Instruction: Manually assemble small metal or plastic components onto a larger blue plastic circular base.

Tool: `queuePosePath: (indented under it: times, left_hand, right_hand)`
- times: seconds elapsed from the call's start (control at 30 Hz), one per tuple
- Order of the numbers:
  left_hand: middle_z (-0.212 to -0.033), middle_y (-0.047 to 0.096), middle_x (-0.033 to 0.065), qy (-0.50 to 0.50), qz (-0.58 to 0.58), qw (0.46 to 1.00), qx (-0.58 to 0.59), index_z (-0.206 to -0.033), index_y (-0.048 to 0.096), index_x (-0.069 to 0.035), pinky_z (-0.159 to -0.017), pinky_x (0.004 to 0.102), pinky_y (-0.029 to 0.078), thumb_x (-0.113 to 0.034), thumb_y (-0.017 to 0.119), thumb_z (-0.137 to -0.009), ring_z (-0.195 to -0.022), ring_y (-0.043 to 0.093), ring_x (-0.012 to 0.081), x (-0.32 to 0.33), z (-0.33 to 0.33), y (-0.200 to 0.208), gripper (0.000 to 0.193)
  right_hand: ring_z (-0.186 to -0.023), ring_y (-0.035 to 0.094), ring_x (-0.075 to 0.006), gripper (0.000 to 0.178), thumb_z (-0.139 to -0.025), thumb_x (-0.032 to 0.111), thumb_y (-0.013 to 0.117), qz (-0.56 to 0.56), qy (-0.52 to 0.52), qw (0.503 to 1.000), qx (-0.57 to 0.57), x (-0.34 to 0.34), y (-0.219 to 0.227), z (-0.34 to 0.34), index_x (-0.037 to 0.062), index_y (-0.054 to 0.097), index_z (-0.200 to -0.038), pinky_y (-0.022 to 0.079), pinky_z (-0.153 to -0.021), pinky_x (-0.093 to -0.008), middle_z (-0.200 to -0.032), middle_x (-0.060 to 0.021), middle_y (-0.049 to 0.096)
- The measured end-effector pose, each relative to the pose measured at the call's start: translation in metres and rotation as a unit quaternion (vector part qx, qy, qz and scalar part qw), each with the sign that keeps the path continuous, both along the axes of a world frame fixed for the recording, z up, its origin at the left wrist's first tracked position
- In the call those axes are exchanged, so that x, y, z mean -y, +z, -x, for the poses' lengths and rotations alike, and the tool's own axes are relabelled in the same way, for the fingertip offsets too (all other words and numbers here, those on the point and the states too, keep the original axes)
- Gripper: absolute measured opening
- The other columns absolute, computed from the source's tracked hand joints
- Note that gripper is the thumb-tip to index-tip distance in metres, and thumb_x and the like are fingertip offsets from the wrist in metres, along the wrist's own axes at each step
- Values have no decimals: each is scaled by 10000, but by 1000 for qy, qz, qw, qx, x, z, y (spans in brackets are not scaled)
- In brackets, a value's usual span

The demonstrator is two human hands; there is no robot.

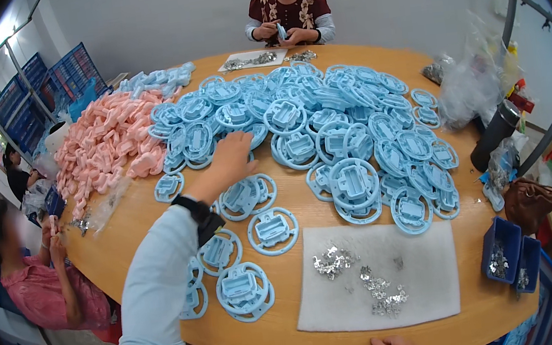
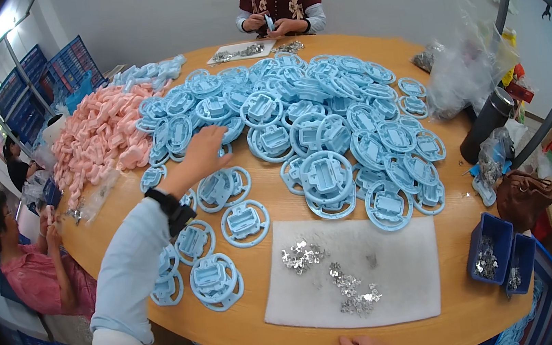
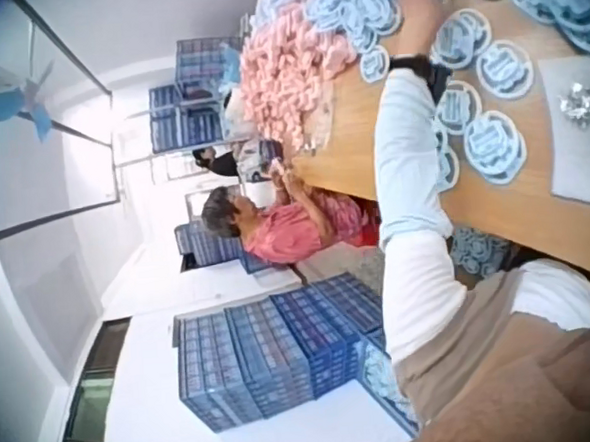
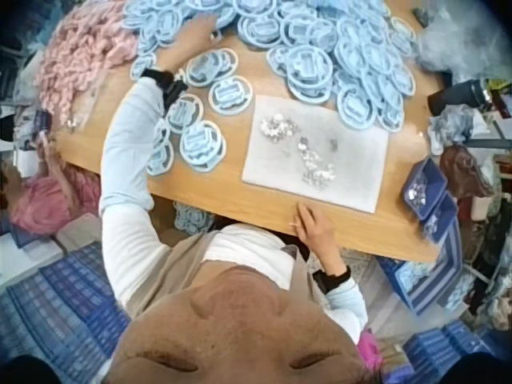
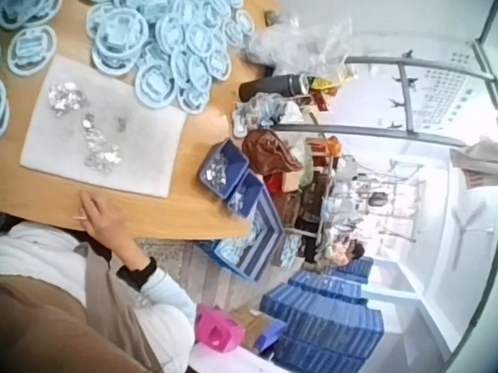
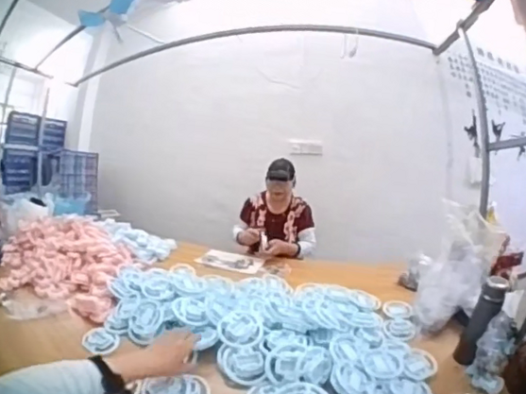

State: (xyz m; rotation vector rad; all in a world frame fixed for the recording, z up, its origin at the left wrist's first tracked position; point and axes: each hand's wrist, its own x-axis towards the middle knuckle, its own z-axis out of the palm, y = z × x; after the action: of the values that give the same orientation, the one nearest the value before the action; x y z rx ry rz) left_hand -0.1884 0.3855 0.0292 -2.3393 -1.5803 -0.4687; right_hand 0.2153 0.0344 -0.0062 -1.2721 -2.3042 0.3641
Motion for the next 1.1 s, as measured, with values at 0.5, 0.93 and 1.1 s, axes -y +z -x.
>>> queuePosePath:
  times: [0.5, 0.93, 1.1]
  left_hand:
    - [-814, 661, 105, 94, 151, 925, 336, -959, 646, -28, -645, 347, 518, -202, 701, -638, -739, 643, 241, 3, 24, 36, 369]
    - [-1191, 561, 197, 91, 321, 884, 327, -1267, 433, 33, -964, 383, 414, -374, 789, -676, -1126, 534, 296, 130, 47, 19, 802]
    - [-1215, 512, 218, 120, 121, 975, 145, -1274, 433, -2, -941, 408, 408, -354, 745, -695, -1147, 472, 362, 69, 93, -7, 745]
  right_hand:
    - [-771, 614, -283, 359, -759, 131, 694, -11, 1, 1000, -7, -1, 0, 1, 72, 619, -1105, 514, -626, -349, -947, -115, 600]
    - [-745, 604, -271, 335, -770, 140, 684, -47, -12, 999, -15, -3, 2, 6, 91, 634, -1098, 503, -614, -351, -908, -100, 599]
    - [-740, 598, -274, 330, -767, 141, 686, -34, -4, 999, -6, -2, 0, 5, 90, 638, -1090, 493, -604, -353, -913, -108, 597]
